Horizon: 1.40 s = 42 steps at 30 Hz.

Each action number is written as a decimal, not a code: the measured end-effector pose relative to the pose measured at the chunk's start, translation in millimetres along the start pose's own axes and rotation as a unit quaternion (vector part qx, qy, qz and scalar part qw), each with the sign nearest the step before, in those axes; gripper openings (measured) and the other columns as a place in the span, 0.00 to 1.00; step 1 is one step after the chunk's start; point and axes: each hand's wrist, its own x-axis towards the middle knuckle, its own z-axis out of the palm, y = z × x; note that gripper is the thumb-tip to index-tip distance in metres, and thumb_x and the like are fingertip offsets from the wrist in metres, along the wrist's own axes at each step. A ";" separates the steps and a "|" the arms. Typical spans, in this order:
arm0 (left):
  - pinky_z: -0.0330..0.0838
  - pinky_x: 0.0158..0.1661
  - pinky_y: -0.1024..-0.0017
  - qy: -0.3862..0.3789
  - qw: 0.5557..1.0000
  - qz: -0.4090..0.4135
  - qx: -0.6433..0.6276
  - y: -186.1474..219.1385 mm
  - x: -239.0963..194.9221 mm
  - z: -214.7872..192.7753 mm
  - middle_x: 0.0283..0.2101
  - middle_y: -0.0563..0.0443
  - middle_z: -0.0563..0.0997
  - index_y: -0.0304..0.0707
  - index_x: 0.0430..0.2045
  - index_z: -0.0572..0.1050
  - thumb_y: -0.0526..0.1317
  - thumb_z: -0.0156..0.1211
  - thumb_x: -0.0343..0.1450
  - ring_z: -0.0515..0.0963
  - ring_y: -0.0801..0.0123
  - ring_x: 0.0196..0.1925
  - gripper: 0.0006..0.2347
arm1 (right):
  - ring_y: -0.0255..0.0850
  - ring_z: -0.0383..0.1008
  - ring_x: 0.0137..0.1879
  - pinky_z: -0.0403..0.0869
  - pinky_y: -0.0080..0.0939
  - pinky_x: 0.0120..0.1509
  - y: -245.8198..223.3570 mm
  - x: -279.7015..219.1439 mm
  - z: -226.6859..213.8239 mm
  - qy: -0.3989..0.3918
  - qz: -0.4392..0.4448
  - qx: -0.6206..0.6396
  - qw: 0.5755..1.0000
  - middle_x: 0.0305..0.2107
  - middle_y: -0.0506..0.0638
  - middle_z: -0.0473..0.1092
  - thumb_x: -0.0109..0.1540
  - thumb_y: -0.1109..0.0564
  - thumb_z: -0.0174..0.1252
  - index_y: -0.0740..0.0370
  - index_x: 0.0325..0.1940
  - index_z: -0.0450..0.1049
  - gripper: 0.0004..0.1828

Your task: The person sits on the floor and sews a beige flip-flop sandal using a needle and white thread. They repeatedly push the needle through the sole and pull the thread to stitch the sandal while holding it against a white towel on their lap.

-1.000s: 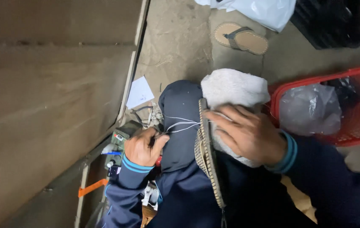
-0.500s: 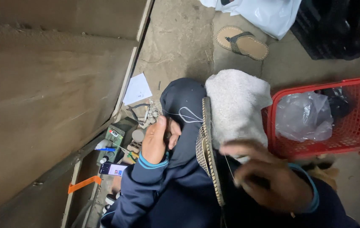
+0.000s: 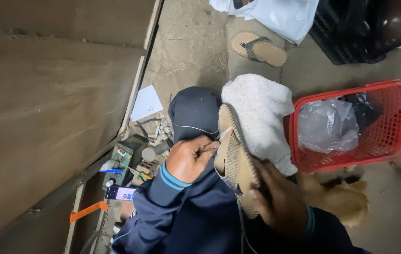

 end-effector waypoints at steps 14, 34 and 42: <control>0.79 0.34 0.62 0.166 0.958 0.136 0.190 34.5 27.1 13.9 0.55 0.53 0.79 0.41 0.49 0.79 0.38 0.50 0.78 0.83 0.56 0.45 0.10 | 0.57 0.76 0.62 0.70 0.51 0.69 11.9 -6.5 -0.3 0.141 -0.020 0.065 0.988 0.52 0.65 0.76 0.65 0.54 0.44 0.69 0.58 0.74 0.23; 0.60 0.17 0.79 0.161 0.876 -0.060 -0.450 1.8 -36.6 -80.3 0.31 0.41 0.77 0.32 0.22 0.73 0.34 0.58 0.69 0.66 0.74 0.14 0.06 | 0.54 0.82 0.45 0.77 0.52 0.52 24.5 -4.7 -7.2 0.169 -0.056 -0.071 0.981 0.44 0.59 0.80 0.64 0.51 0.48 0.64 0.54 0.76 0.21; 0.60 0.17 0.77 0.626 0.611 -0.096 -0.474 -37.2 -107.4 -166.1 0.29 0.54 0.82 0.47 0.17 0.80 0.49 0.69 0.68 0.69 0.75 0.19 0.12 | 0.50 0.82 0.40 0.77 0.50 0.45 21.5 -0.6 -15.5 0.161 -0.078 -0.106 0.978 0.41 0.53 0.80 0.62 0.51 0.51 0.62 0.52 0.77 0.19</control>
